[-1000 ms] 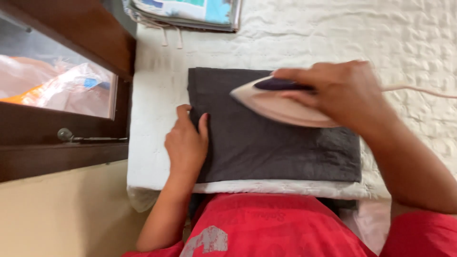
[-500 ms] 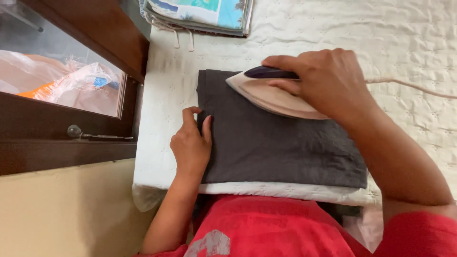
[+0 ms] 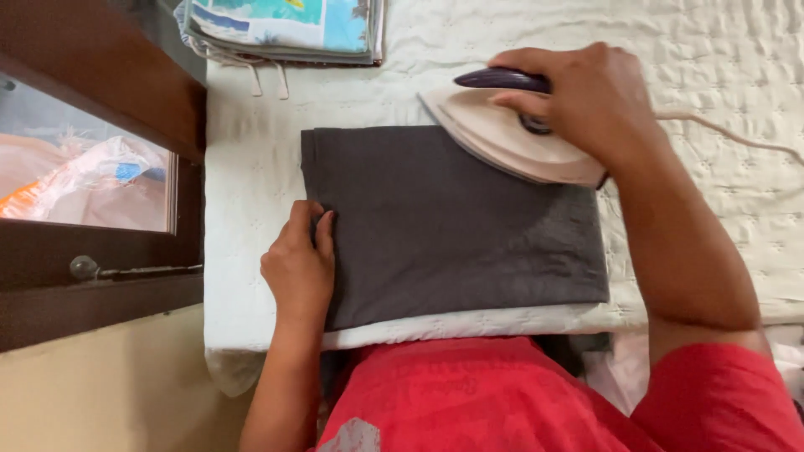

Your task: The person irons a dark gray t-shirt on a white ironing board. They smooth the fabric, iron the front and back, fold the shirt, and iron the folded edges before placing it aside.

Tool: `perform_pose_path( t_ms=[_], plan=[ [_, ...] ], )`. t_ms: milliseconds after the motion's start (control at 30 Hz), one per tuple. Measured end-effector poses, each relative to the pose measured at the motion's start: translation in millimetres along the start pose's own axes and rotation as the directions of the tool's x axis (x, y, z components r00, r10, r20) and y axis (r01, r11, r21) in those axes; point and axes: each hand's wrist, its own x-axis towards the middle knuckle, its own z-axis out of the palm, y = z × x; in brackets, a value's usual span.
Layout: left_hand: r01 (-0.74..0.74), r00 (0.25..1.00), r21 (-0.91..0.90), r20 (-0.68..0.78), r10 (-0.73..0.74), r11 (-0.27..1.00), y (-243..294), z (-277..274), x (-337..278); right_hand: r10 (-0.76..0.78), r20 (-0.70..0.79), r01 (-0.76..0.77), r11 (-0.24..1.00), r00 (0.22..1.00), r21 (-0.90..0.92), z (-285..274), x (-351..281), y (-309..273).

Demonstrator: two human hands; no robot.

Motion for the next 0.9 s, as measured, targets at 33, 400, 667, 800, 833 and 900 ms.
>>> perform_pose_path(
  t_ms=[33,400,667,800,833,900],
  plan=[
    [0.002,0.999,-0.007,0.041,-0.002,1.0,1,-4,1,0.072,0.032,-0.075,0.994,0.997,0.084,-8,-13,16],
    [0.12,0.977,0.034,0.173,-0.124,0.992,-5,1,4,0.113,-0.151,-0.15,0.952,0.982,-0.267,36,-123,76],
    [0.125,0.974,-0.049,0.194,-0.114,0.991,-7,-4,8,0.006,-0.082,-0.013,0.996,0.997,-0.088,14,-117,52],
    [0.121,0.977,-0.091,0.184,-0.103,0.988,-7,-3,10,-0.163,-0.064,0.163,0.987,0.985,-0.006,-6,-103,-15],
    [0.121,0.978,-0.089,0.183,-0.103,0.989,-9,-2,8,-0.214,-0.072,0.214,0.977,0.974,-0.002,-9,-100,-33],
    [0.13,0.976,-0.095,0.186,-0.11,0.987,-10,-2,6,-0.231,-0.118,0.231,0.973,0.966,-0.009,-7,-98,-58]
  ],
)
